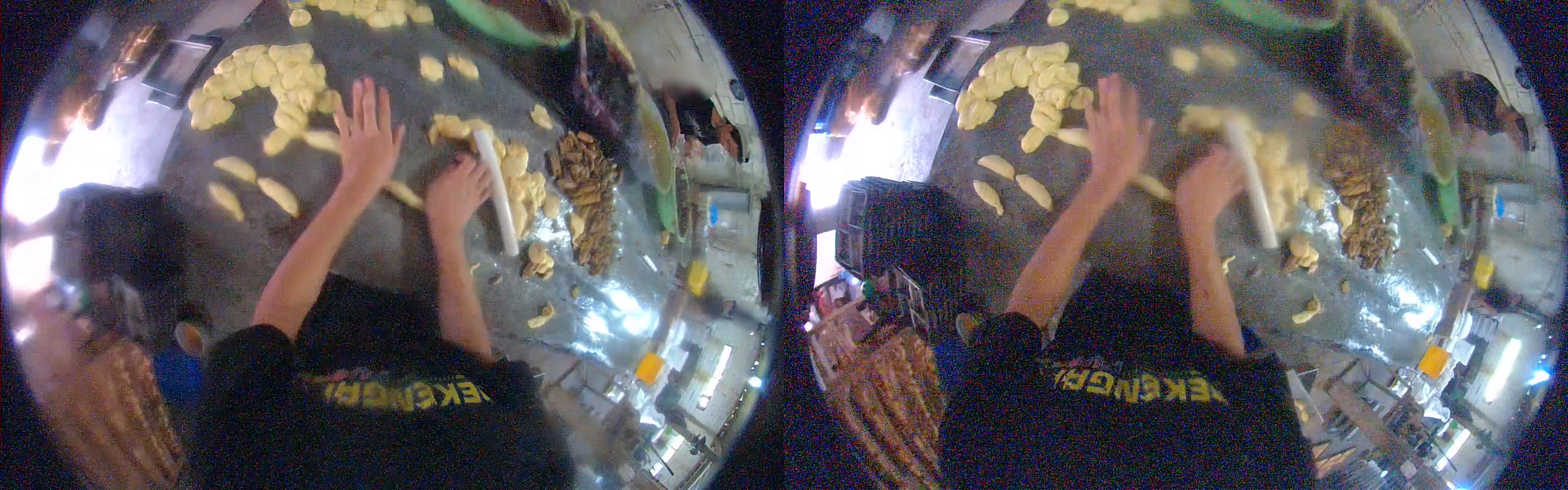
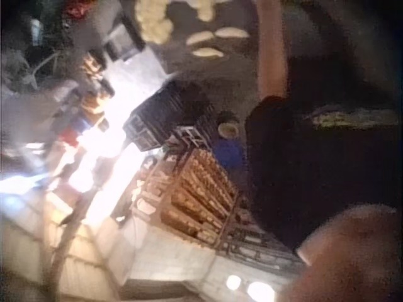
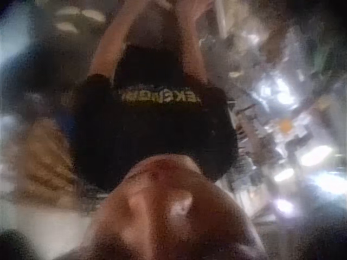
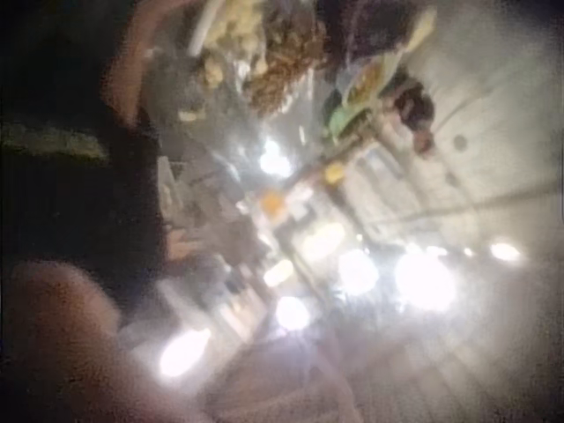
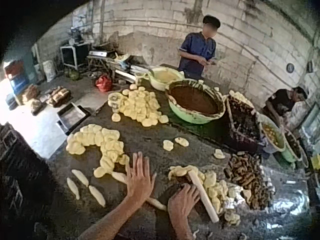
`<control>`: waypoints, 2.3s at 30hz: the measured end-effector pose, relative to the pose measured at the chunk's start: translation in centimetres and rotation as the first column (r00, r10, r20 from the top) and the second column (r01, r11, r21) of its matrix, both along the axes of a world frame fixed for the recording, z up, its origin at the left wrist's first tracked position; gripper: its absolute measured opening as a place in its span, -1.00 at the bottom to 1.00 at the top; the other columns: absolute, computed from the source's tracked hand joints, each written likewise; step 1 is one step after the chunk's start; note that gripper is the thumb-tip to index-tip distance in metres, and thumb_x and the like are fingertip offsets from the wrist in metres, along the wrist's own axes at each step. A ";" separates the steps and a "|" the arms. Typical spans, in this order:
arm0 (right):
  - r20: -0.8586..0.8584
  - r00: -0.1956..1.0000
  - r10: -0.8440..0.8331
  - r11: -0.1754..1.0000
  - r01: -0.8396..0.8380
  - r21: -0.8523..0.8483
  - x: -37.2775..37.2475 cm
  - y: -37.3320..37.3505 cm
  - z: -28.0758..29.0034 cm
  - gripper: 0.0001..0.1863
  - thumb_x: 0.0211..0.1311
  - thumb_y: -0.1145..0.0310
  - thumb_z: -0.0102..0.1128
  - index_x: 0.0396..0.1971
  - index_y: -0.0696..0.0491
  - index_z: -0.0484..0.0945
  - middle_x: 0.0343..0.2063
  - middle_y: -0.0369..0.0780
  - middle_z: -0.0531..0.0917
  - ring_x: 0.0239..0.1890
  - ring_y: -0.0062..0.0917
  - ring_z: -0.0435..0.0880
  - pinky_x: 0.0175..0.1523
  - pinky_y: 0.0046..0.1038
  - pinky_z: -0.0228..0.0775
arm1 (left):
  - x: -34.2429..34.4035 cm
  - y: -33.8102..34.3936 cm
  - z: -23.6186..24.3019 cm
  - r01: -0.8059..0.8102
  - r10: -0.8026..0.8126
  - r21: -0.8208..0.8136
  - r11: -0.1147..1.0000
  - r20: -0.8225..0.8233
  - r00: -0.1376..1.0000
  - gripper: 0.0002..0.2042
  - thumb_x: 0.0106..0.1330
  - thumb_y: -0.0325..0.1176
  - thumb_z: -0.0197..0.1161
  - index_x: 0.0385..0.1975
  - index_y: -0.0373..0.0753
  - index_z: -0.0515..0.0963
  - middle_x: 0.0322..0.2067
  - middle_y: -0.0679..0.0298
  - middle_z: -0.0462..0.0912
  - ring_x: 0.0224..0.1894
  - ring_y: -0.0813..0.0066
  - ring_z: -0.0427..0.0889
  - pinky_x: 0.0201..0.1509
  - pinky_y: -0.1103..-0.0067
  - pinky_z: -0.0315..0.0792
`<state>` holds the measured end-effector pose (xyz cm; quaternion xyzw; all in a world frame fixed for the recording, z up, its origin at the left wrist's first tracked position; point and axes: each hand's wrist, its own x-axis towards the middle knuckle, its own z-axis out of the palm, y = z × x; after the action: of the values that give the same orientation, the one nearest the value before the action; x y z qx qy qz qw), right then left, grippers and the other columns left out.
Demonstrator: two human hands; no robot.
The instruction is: The person prepares pastries by filling dough pieces and then rolling them with a rolling pin on a metal work table.
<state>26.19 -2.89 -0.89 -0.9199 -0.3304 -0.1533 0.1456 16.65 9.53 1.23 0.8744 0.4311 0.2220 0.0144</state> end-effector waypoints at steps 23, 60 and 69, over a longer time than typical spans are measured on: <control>-0.823 0.007 0.568 0.796 0.247 0.552 -1.1 6.5 9.9 -0.57 0.23 0.30 0.09 0.03 0.24 0.49 -0.17 -0.18 0.66 -0.12 -0.49 0.63 0.03 -0.43 0.47 | -11.9 4.1 2.9 0.281 -0.284 -0.200 0.938 0.017 0.959 -0.62 0.07 -0.48 0.25 -0.05 -0.32 0.50 0.00 0.10 0.47 0.11 0.09 0.43 0.21 0.21 0.28; -0.667 0.682 -0.300 0.331 0.730 0.598 -18.5 -42.5 9.4 -0.68 0.20 0.45 0.29 -0.05 0.14 0.52 -0.33 -0.29 0.61 -0.37 -0.70 0.58 -0.28 -0.62 0.46 | -11.4 -11.3 6.0 0.586 -0.507 -0.400 0.705 0.294 0.810 -0.69 0.33 -0.30 0.22 -0.04 -0.37 0.55 -0.11 0.11 0.63 -0.16 0.38 0.64 -0.15 0.50 0.54; -0.444 0.895 0.036 0.694 0.297 0.655 -17.0 -32.2 13.1 -0.67 0.09 0.48 0.32 -0.11 0.16 0.54 -0.30 -0.17 0.59 -0.33 -0.45 0.58 -0.20 -0.48 0.43 | -10.1 -2.4 0.8 0.713 -0.698 0.063 0.699 -0.157 0.698 -0.71 0.23 -0.40 0.18 -0.05 -0.27 0.56 -0.04 0.09 0.60 0.02 0.12 0.56 0.14 0.34 0.42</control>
<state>9.24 -35.10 12.19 -0.8242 -0.1381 -0.0751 0.5440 6.56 7.10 1.99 0.9838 0.0487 0.1713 0.0206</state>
